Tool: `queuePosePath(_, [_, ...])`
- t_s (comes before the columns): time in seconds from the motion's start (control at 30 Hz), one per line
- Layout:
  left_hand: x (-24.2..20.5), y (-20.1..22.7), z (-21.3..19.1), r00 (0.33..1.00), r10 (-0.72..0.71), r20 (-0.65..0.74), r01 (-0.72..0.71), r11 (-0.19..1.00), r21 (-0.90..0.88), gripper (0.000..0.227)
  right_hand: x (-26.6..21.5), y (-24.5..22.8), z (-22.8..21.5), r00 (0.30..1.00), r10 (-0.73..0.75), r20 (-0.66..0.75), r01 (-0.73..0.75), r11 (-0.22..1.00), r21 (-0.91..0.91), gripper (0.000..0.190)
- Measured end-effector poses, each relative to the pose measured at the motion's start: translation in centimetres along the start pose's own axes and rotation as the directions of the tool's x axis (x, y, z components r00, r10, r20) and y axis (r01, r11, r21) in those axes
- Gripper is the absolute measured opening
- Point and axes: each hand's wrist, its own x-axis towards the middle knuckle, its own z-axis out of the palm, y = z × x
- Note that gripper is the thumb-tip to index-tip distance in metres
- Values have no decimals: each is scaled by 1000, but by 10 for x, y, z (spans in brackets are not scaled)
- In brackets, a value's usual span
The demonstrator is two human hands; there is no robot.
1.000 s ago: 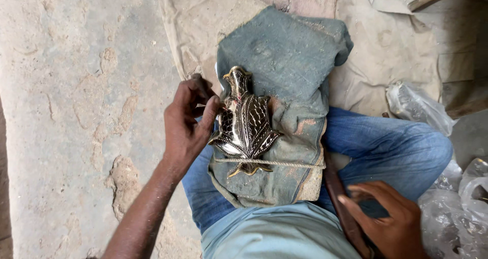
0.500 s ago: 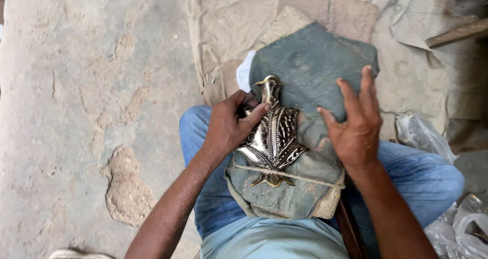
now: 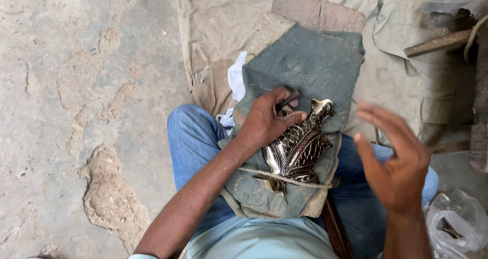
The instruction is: The person sits cross-legged and uses a hammer and chisel to emboss a decorative pattern onto a metal object resting on a cloth-covered block on their lap. They repeatedly strike the chisel along the edges and surface of the object.
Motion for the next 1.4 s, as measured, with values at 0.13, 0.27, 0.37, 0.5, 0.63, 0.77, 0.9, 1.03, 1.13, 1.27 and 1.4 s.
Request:
queuePosePath(0.13, [-14, 7, -17, 996, 61, -70, -56, 996, 70, 26, -31, 0, 21, 979, 206, -12, -193, 934, 302, 30])
queuePosePath(0.27, [-49, 29, -45, 978, -106, -177, 137, 976, 170, 26, -18, 7, 21, 999, 37, -39, -31, 989, 145, 24])
queuePosePath(0.37, [-89, 42, -56, 973, 6, -231, 46, 974, 221, 17, 39, 16, 26, 975, -216, -50, 215, 976, -19, 22])
queuePosePath(0.5, [-144, 54, -57, 961, -42, -275, 103, 972, 211, 20, 139, 38, 73, 934, -354, 49, 357, 917, -180, 42])
queuePosePath(0.63, [-179, 47, -61, 934, 86, -348, -19, 981, 192, 19, 170, 62, 109, 953, -237, 189, 261, 959, -112, 56])
queuePosePath(0.77, [-188, 36, -70, 896, -175, -408, 238, 965, 110, 17, 159, 72, 101, 918, -293, 266, 326, 941, -91, 58])
queuePosePath(0.9, [-172, 38, -76, 904, -172, -392, 222, 971, 86, 26, 154, 51, 96, 887, -345, 306, 395, 911, -120, 59])
queuePosePath(1.03, [-161, 51, -75, 948, 117, -297, -13, 944, 329, 30, 109, 38, 80, 964, -220, 152, 237, 966, -102, 66])
queuePosePath(1.13, [-154, 59, -73, 957, 197, -214, -148, 963, 226, 27, 36, 50, 47, 980, -157, -120, 174, 974, 143, 48])
queuePosePath(1.27, [-131, 65, -74, 977, 133, -164, -120, 989, 84, 19, -74, 77, 19, 773, 619, 137, -634, 763, 129, 61])
queuePosePath(1.4, [-99, 57, -75, 978, -200, -51, 185, 959, -213, 13, -169, 92, 47, 644, 608, 463, -717, 692, 88, 102])
